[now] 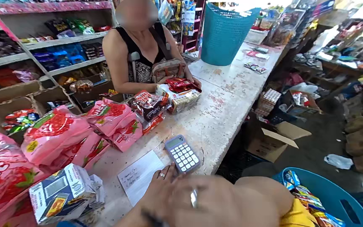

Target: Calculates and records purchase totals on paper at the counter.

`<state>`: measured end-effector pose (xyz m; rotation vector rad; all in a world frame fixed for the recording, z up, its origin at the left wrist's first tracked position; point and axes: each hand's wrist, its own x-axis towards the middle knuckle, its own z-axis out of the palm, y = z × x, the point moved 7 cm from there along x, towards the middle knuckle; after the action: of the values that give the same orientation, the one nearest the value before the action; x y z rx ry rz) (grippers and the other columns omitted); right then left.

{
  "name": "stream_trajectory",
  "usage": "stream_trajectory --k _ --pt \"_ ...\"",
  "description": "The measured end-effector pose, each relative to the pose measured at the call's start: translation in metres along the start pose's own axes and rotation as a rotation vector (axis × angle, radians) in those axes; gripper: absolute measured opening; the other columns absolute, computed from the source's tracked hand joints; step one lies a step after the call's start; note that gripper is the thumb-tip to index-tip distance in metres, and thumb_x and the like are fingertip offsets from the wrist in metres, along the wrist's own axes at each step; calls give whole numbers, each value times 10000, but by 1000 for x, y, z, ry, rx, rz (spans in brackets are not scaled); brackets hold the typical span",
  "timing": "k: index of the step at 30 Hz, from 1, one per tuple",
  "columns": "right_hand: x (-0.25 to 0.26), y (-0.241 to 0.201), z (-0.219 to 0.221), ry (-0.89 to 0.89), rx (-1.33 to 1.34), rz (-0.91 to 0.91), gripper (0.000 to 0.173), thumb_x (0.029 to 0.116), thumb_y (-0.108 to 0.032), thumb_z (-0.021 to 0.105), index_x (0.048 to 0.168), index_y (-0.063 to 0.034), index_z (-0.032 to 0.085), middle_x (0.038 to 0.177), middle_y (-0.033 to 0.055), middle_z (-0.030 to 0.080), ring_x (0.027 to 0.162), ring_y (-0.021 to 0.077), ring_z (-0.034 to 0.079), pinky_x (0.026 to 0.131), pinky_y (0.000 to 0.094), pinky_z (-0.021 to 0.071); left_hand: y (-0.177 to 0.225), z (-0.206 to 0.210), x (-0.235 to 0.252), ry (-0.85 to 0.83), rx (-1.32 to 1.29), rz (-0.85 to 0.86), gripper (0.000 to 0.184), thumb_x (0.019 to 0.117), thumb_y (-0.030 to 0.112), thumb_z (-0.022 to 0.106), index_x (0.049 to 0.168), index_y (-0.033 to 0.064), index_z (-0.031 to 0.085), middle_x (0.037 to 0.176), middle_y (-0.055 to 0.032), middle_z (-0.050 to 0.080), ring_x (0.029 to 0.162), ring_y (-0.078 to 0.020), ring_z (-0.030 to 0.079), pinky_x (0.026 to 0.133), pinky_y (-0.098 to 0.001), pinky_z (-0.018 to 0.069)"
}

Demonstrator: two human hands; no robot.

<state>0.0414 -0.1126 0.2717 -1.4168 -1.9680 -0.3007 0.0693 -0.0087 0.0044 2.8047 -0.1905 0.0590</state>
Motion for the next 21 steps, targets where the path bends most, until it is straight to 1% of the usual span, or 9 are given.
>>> stream_trajectory --k 1,2,4,6,8,11,14,18,21 --pt "-6 21 15 -23 -92 13 218 1030 -211 542 1077 -86 715 857 92 718 800 229 700 783 377 561 0 -5 -1 29 -23 -6 655 894 496 660 1402 86 609 1491 -239 528 1356 -410 536 1046 -612 438" --pt "-16 46 31 -41 -134 90 199 1013 -178 541 1077 -88 707 871 78 726 820 230 713 774 391 573 5 -13 -3 -69 -74 -42 682 892 535 689 1374 57 621 1472 -242 541 1393 -423 486 1110 -641 370" --pt "-56 105 63 -141 -121 407 230 1020 -166 569 1142 -36 714 1025 128 754 984 297 732 880 474 583 10 -16 0 -244 -64 -66 778 865 605 703 1471 145 543 1564 -271 412 1469 -463 358 1142 -673 298" --pt "-110 157 85 -233 -36 750 318 1029 -172 559 1270 -1 677 1234 182 710 1186 360 663 1028 540 507 6 -9 3 -284 -25 -65 863 849 661 683 1562 254 414 1643 -268 261 1508 -453 282 1150 -647 285" --pt "-161 191 94 -175 6 949 347 1015 -135 544 1316 4 645 1281 199 681 1206 370 649 1037 546 503 2 -5 4 -259 -4 -56 891 842 682 675 1580 284 375 1653 -263 239 1510 -443 281 1144 -635 299" --pt "-207 202 92 -27 -19 995 362 981 -81 514 1311 14 631 1235 190 701 1124 325 693 962 502 554 4 -3 3 -283 -6 -62 877 861 679 658 1589 297 354 1664 -254 213 1522 -434 258 1156 -623 286" --pt "-215 189 95 72 -27 879 368 977 -51 511 1320 26 618 1252 169 703 1118 265 708 958 432 578 3 -4 4 -290 9 -68 883 860 697 643 1591 301 347 1667 -251 207 1526 -427 251 1160 -619 284" --pt "-219 179 103 153 -98 765 377 962 -42 521 1318 25 625 1293 167 690 1150 272 699 963 428 580 4 -6 3 -277 13 -59 882 860 702 638 1589 293 355 1660 -260 219 1521 -427 267 1154 -615 298" --pt "-217 178 104 131 -95 791 390 956 -57 532 1327 15 624 1319 163 679 1171 283 687 972 441 571 4 -5 2 -281 20 -62 885 860 705 636 1591 300 346 1662 -258 212 1522 -427 264 1156 -611 296"
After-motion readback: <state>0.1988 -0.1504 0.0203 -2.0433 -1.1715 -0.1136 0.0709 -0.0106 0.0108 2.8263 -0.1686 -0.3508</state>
